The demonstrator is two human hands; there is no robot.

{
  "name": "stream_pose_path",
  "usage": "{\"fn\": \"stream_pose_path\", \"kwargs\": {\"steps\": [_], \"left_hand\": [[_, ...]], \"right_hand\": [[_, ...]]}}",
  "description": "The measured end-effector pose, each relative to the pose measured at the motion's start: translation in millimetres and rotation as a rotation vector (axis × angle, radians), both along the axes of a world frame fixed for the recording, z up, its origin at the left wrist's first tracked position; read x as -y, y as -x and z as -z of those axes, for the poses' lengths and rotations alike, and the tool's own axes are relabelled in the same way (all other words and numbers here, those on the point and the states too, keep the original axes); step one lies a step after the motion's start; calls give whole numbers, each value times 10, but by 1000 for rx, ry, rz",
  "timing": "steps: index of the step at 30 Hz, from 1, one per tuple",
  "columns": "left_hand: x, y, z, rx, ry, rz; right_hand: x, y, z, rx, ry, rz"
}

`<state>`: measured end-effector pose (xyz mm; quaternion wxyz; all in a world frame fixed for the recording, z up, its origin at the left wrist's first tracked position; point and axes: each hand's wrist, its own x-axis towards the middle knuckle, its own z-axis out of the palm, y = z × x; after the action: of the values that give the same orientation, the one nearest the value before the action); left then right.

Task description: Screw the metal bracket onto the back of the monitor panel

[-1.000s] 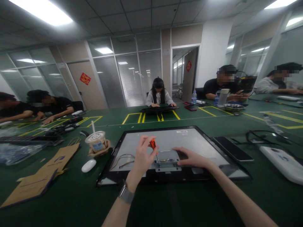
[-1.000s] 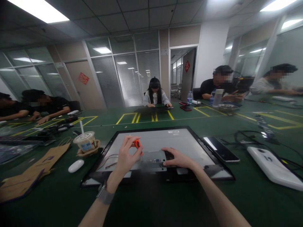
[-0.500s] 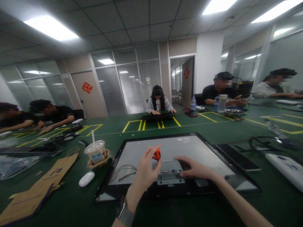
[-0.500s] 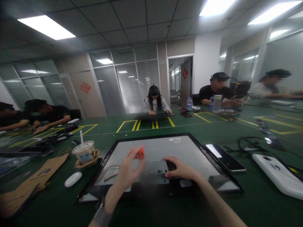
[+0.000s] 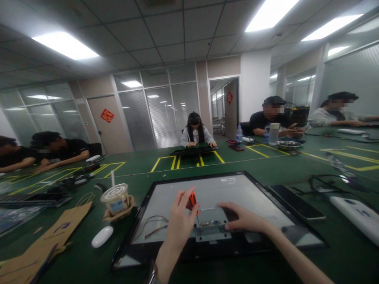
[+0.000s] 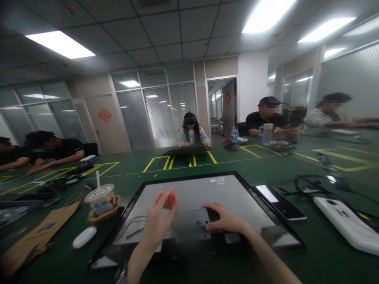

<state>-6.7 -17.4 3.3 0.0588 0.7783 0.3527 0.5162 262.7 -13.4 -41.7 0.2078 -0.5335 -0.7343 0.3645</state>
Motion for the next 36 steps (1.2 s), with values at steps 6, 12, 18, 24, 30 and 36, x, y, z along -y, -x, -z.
{"fn": "stream_pose_path", "kwargs": {"steps": [6, 12, 18, 24, 30, 36], "left_hand": [[19, 2, -35, 75, -11, -27], [19, -72, 9, 312, 243, 130], [49, -326, -55, 458, 396, 269], [-120, -623, -238, 263, 248, 312], [-178, -749, -51, 264, 220, 201], [-108, -741, 17, 220, 178, 206]], "right_hand": [[9, 17, -9, -14, -17, 12], [18, 30, -47, 22, 0, 23], [12, 6, -37, 9, -19, -6], [-4, -6, 48, 1, -31, 26], [-23, -1, 89, -25, -34, 23], [-62, -26, 138, -41, -59, -2]]}}
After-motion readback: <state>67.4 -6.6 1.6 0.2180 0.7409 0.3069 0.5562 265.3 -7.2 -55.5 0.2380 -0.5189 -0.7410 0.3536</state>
